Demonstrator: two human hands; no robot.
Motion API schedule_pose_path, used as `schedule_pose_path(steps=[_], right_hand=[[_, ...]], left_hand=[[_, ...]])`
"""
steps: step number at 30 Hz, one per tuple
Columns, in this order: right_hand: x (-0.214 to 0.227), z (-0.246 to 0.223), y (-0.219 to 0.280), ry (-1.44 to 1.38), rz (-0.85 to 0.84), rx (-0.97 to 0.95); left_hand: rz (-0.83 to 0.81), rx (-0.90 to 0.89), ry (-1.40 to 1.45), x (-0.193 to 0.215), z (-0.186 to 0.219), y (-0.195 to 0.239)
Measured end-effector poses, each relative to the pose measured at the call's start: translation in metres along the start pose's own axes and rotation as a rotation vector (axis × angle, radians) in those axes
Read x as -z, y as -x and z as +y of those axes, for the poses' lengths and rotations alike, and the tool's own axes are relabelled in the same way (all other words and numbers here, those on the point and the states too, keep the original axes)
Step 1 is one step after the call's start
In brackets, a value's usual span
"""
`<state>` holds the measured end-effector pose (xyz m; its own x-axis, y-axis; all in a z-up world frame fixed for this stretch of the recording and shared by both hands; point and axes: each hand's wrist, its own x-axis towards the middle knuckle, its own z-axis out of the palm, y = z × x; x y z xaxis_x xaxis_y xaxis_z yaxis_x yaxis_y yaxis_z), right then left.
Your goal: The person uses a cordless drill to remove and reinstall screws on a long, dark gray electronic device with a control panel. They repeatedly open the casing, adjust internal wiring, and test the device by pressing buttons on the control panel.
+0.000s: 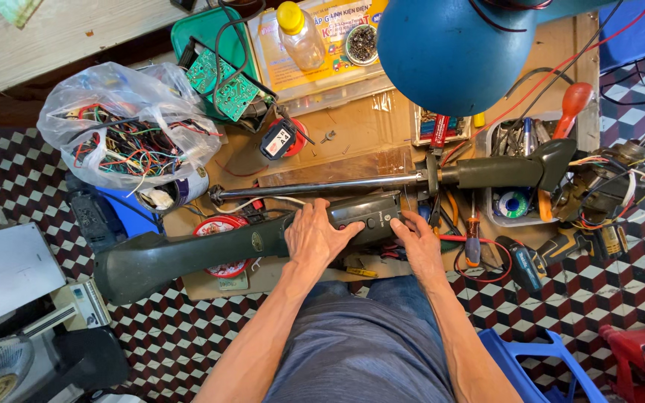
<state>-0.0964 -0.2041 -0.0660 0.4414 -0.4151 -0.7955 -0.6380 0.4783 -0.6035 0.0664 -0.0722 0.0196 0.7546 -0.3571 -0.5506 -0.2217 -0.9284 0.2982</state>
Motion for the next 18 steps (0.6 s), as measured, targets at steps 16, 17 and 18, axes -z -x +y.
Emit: schedule_pose_path(steps=[16,17,18], right_hand=[[0.000,-0.003,0.002,0.009,-0.001,0.002],[-0.001,-0.004,0.004,0.004,-0.011,0.010],[-0.002,-0.007,0.005,0.000,-0.022,0.019]], left_hand=[[0.060,-0.047,-0.024,-0.012,-0.001,0.009],[0.059,-0.075,-0.026,-0.010,-0.003,0.010],[0.059,-0.101,-0.027,-0.009,-0.004,0.011]])
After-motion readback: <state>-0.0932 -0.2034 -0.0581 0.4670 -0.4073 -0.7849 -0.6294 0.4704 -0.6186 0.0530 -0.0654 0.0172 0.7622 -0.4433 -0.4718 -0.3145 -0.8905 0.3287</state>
